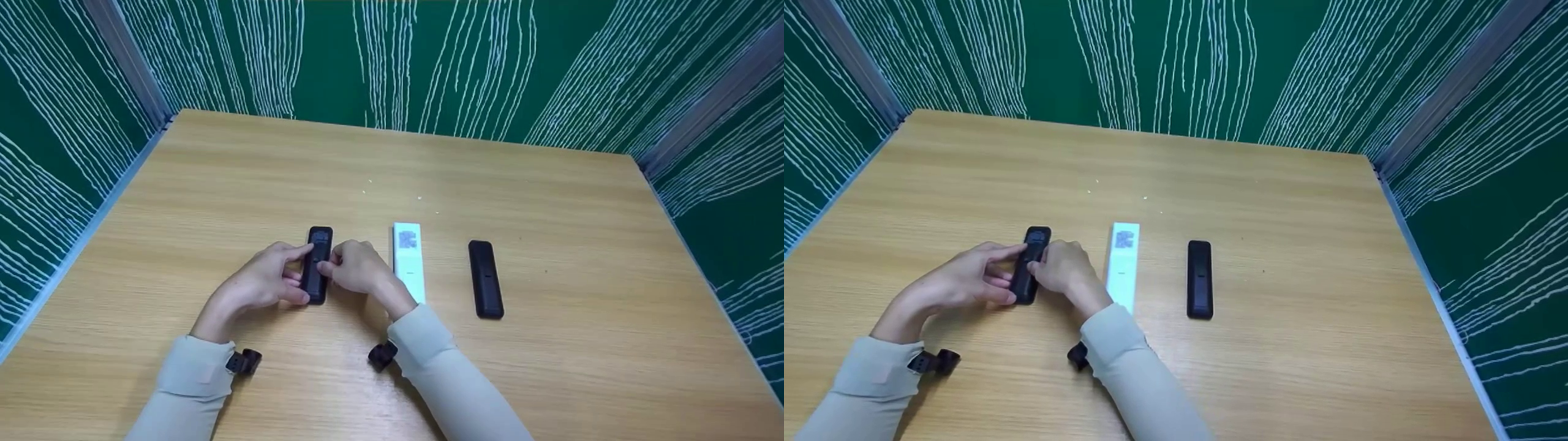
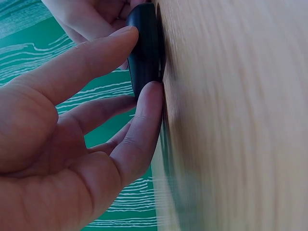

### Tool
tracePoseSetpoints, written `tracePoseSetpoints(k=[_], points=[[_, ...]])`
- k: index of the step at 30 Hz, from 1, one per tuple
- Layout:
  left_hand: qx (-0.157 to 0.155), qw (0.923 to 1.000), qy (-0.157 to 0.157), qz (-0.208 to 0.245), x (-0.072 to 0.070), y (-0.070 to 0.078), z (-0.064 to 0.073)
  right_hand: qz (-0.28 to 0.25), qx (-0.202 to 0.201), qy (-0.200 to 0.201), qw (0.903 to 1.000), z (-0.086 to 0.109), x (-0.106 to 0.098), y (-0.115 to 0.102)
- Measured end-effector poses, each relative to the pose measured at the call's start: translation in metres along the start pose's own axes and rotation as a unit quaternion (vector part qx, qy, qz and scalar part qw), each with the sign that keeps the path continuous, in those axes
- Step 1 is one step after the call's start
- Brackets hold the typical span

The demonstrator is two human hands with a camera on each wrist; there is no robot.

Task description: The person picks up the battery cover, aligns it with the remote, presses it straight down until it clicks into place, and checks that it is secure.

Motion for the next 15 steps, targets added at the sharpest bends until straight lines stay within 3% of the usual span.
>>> tracePoseSetpoints(k=[15], points=[[0.001,1.0,-0.001,0.002,0.0002,0.0005,0.0009,-0.01,0.008,-0.032,0.9994,0.0021,0.0044,0.0011]])
Point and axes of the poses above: each hand's wrist, its own z-axis away from the middle knuckle, its own x-axis out of the palm, y = z × x, the point moved 10 cm from there along -z, towards the middle knuckle, and after that the axes turned 4 degrees about -z, right-handed, at the moved point
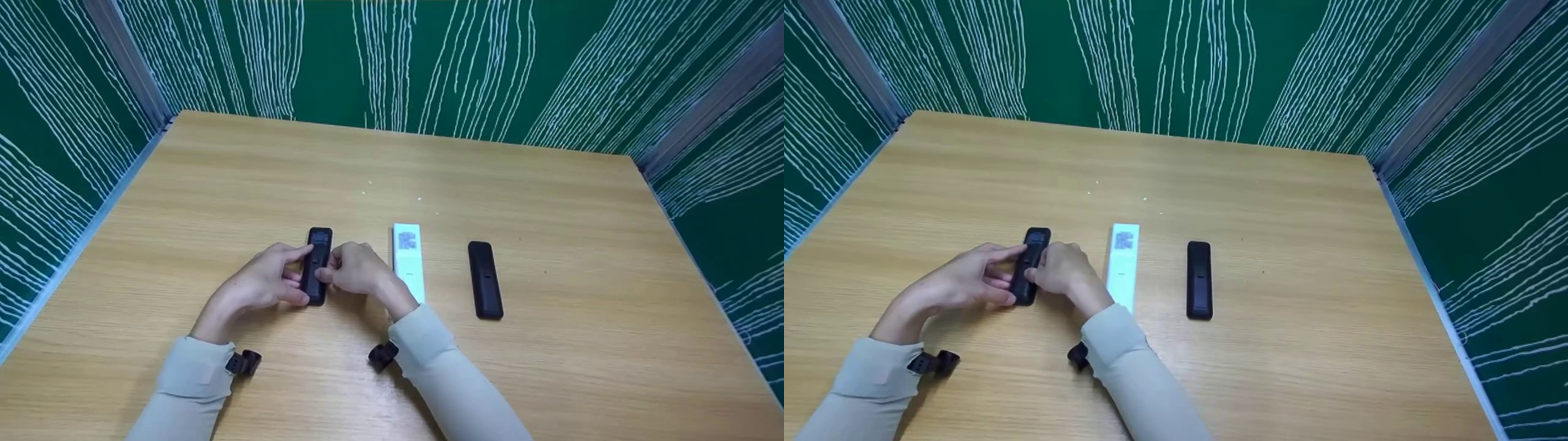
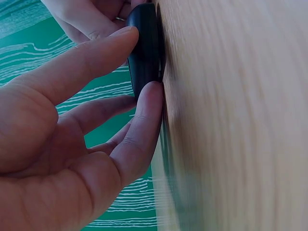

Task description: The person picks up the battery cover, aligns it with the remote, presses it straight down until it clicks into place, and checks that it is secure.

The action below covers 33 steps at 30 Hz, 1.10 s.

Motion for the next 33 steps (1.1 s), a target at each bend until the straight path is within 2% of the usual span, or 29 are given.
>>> tracePoseSetpoints(k=[10,20,33], points=[[0.004,1.0,-0.001,0.002,0.0005,0.0005,0.0,0.023,-0.017,-0.02,0.9994,0.0038,0.0025,-0.0048],[-0.001,0.9999,-0.005,0.015,0.0013,-0.0012,-0.0006,0.038,-0.014,-0.042,0.9983,0.0073,0.006,-0.0069],[-0.003,1.0,-0.001,0.008,0.0006,-0.0015,-0.0006,0.027,-0.012,-0.038,0.9989,0.0066,0.0058,-0.0063]])
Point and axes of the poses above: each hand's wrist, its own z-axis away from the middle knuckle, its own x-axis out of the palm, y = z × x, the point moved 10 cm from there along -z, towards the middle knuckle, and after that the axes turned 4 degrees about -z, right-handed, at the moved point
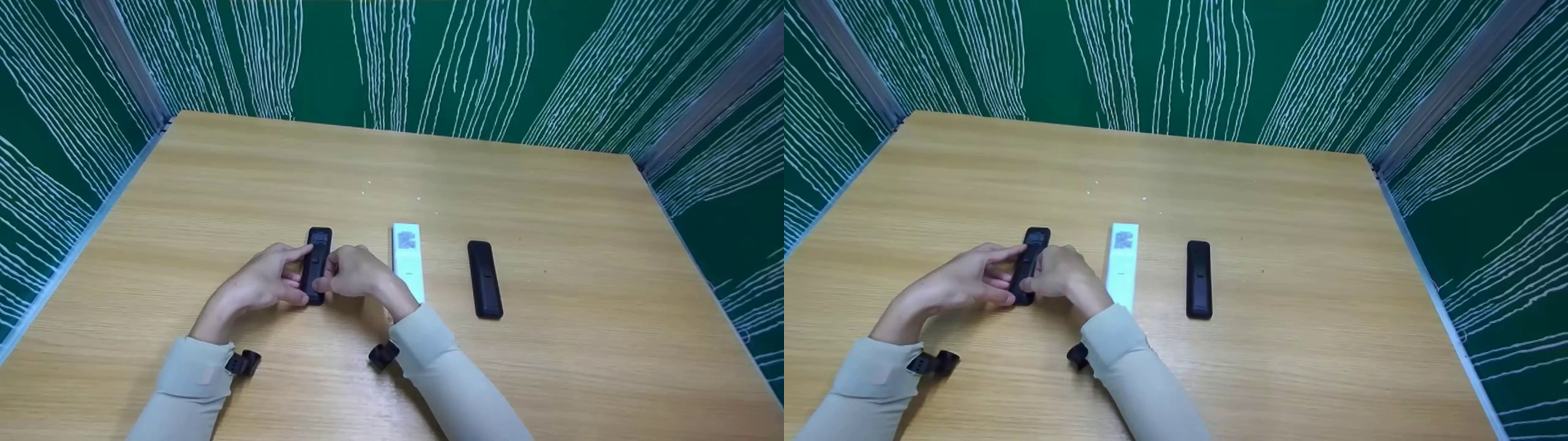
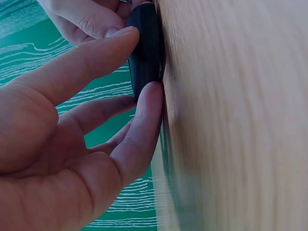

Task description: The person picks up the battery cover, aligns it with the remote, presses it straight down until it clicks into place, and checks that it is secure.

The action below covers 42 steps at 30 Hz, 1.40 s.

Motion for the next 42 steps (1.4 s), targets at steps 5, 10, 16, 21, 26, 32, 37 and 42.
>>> tracePoseSetpoints(k=[5,10,16,21,26,32,37,42], points=[[0.004,0.9999,0.002,-0.011,-0.001,0.0,0.0,0.004,-0.012,0.01,0.9999,-0.001,-0.002,0.0],[0.009,0.9998,0.003,-0.017,-0.001,0.001,0.0,0.01,-0.015,0.019,0.9997,-0.002,-0.004,0.0],[0.009,0.9997,0.004,-0.022,-0.001,0.002,0.0,0.003,-0.002,0.032,0.9995,-0.003,-0.005,0.002],[0.009,0.9997,0.005,-0.022,-0.001,0.002,0.0,0.0,0.004,0.047,0.9989,-0.004,-0.006,0.003],[0.008,0.9997,0.007,-0.022,-0.001,0.002,0.0,-0.006,0.009,0.054,0.9985,-0.005,-0.006,0.005],[0.009,0.9998,0.005,-0.019,-0.001,0.002,-0.001,-0.012,0.01,0.057,0.9983,-0.006,-0.006,0.006],[0.004,0.9999,0.001,-0.009,-0.001,0.002,-0.001,-0.002,0.009,0.059,0.9982,-0.005,-0.007,0.004],[0.004,1.0,-0.003,0.004,0.0,0.002,0.0,0.009,0.012,0.047,0.9988,0.003,-0.01,-0.001]])
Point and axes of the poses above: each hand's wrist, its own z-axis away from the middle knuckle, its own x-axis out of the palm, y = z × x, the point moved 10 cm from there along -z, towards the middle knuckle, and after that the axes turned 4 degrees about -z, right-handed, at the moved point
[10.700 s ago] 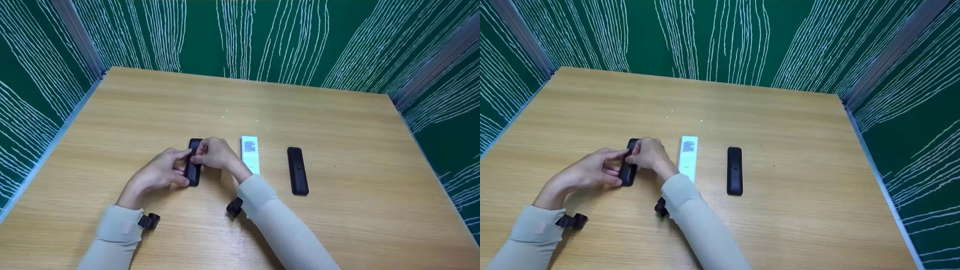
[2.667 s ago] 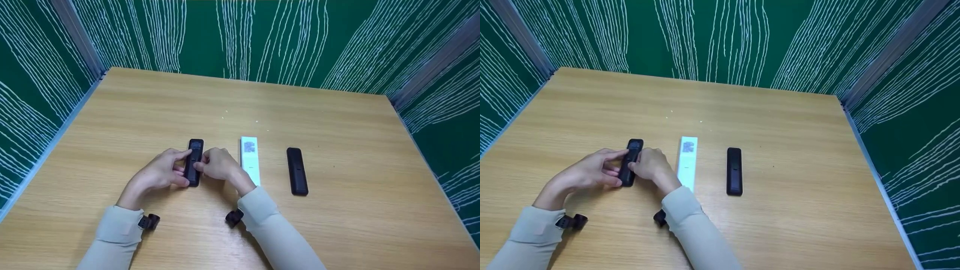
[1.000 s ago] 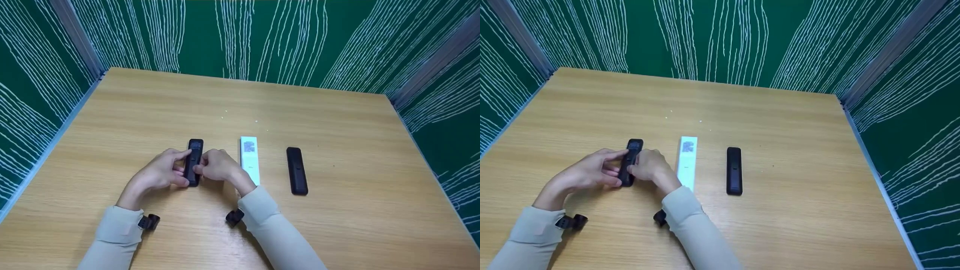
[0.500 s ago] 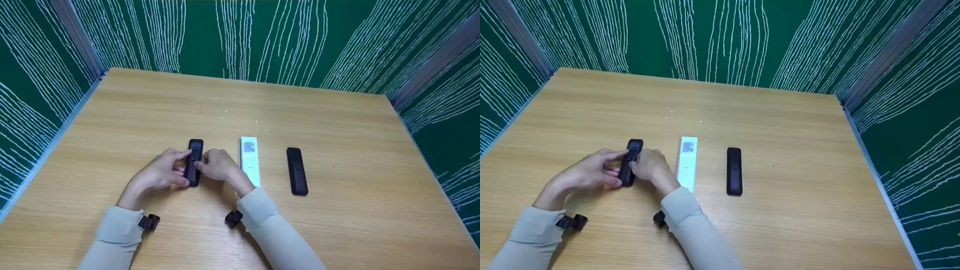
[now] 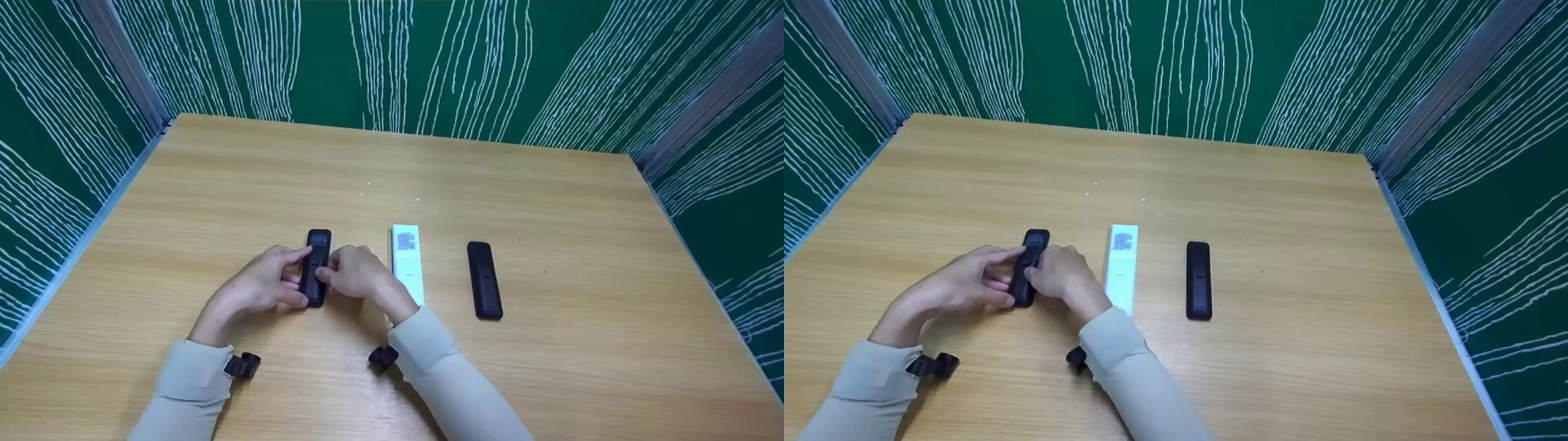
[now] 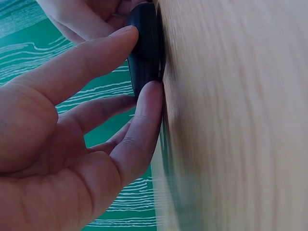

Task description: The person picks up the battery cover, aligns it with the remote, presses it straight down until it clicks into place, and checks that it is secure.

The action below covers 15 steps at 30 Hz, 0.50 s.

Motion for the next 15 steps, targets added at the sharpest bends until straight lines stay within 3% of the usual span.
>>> tracePoseSetpoints(k=[7,11,15], points=[[0.005,0.9998,0.009,-0.02,-0.004,0.0,0.003,0.0,-0.009,-0.003,1.0,0.022,-0.027,-0.003],[0.01,0.9978,0.04,-0.051,-0.014,0.002,0.007,-0.012,-0.036,0.009,0.9992,0.036,-0.05,0.006],[0.035,0.9946,0.071,-0.067,-0.023,0.007,0.013,-0.01,-0.046,0.033,0.9983,0.05,-0.077,0.024]])
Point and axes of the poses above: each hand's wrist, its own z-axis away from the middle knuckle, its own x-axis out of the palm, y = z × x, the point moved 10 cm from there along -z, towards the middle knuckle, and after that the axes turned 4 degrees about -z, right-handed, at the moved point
